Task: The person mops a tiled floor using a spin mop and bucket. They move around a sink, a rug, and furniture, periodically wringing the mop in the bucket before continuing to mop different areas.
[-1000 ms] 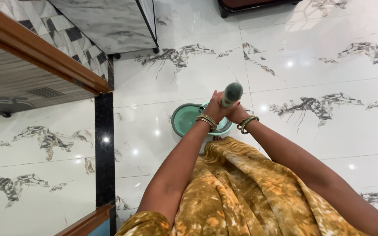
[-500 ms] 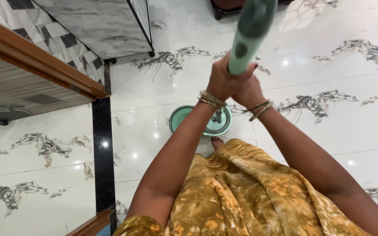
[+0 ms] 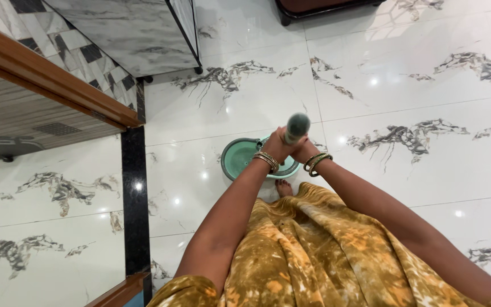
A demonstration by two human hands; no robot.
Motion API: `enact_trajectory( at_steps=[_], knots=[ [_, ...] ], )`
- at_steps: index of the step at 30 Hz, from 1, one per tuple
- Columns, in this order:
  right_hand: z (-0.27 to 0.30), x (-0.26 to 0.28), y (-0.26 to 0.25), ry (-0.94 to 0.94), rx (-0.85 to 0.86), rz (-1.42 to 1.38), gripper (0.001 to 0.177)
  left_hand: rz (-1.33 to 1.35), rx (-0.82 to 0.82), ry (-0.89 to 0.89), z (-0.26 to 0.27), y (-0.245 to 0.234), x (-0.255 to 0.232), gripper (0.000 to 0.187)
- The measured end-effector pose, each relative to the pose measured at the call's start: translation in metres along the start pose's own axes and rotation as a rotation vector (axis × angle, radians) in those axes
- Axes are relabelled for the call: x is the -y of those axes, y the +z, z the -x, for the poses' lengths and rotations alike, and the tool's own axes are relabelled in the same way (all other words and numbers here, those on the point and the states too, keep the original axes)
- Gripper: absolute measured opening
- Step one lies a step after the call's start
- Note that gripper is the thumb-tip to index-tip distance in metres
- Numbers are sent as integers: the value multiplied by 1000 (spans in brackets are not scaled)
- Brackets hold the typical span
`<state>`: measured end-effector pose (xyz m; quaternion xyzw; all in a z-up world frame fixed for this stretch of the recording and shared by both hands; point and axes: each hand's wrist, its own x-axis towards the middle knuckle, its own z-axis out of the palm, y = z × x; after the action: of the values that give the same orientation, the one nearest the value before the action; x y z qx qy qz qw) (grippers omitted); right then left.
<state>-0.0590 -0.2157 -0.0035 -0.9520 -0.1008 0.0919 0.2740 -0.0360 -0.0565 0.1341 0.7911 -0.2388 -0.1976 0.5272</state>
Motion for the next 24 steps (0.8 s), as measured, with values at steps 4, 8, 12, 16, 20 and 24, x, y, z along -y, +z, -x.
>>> enact_trajectory(
  at_steps=[4, 8, 12, 16, 20, 24],
  knots=[
    [-1, 32, -39, -6, -61, -127, 9, -18, 16, -13, -7, -15, -29, 36],
    [-8, 77, -155, -105, -292, -89, 8, -243, -436, 521, -48, -41, -106, 48],
    [12, 108, -217, -162, -368, -125, 7, -59, -429, 594, -59, -52, -156, 38],
    [5, 107, -190, -188, -327, -163, 7, 157, -341, 411, -38, -39, -144, 32],
    [0, 54, -130, -172, -277, -245, 7, 197, -191, 184, -35, -18, -98, 32],
    [-3, -5, -65, -143, -168, -273, 7, 261, -79, 42, -36, 3, -49, 32]
  ],
)
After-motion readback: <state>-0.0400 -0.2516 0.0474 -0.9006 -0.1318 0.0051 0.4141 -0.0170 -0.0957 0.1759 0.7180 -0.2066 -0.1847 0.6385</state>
